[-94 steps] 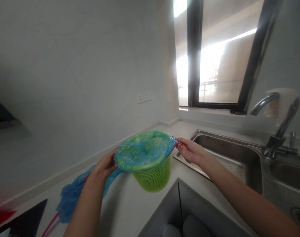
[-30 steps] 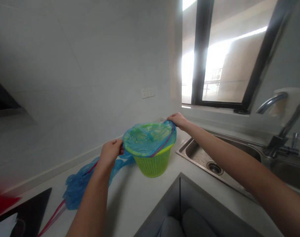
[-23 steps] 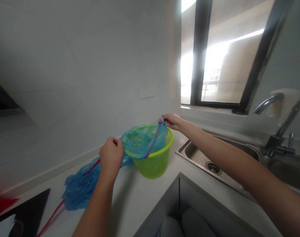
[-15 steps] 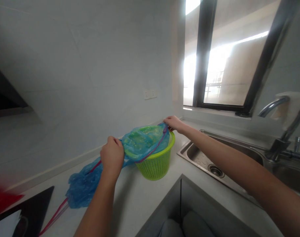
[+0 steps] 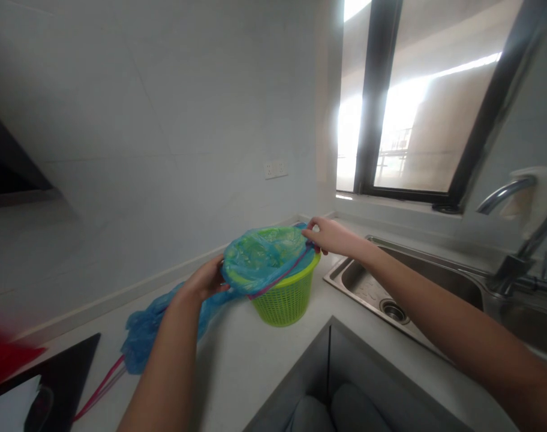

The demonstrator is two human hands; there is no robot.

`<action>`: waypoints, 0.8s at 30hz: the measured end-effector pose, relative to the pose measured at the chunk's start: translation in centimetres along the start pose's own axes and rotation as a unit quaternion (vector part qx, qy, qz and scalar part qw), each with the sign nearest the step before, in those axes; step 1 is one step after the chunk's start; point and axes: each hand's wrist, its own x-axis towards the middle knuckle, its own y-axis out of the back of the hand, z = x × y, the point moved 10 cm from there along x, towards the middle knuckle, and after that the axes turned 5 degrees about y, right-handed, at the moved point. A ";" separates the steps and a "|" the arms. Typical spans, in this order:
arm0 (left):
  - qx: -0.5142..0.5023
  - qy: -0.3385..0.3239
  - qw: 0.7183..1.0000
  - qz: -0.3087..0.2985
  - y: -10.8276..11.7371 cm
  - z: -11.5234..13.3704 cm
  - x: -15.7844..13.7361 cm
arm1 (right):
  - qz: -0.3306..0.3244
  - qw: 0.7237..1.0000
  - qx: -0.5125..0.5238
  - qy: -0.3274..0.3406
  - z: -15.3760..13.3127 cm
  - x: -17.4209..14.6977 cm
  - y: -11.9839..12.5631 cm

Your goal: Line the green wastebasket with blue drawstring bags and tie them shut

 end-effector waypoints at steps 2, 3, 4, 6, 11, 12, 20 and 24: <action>-0.048 0.010 0.999 -0.011 -0.7 -0.2 0.1 | -0.028 0.999 -0.008 0.031 -0.8 -1.4 -1.0; -0.072 0.020 0.997 -0.012 -0.9 -0.3 0.2 | -0.037 0.998 -0.026 0.046 -1.2 -1.9 -1.3; -0.093 0.018 0.996 -0.005 -0.8 -0.3 0.4 | -0.040 0.996 -0.048 0.059 -1.6 -2.3 -1.4; -0.132 -0.011 0.991 0.020 -0.3 0.4 0.6 | -0.025 0.994 -0.078 0.072 -2.1 -2.7 -1.1; -0.193 -0.168 0.963 0.081 1.4 3.5 -0.1 | 0.045 0.994 -0.015 0.102 -3.1 -2.6 0.3; -0.194 -0.193 0.959 0.079 1.4 4.0 -0.4 | 0.051 0.993 0.008 0.110 -3.1 -2.5 0.3; -0.061 -0.261 0.959 0.093 0.9 6.1 -2.1 | -0.072 0.977 0.164 0.112 -3.1 -2.0 -5.0; -0.047 -0.222 0.972 0.056 0.8 5.7 -2.2 | -0.161 0.971 0.170 0.049 -2.7 -1.4 -6.0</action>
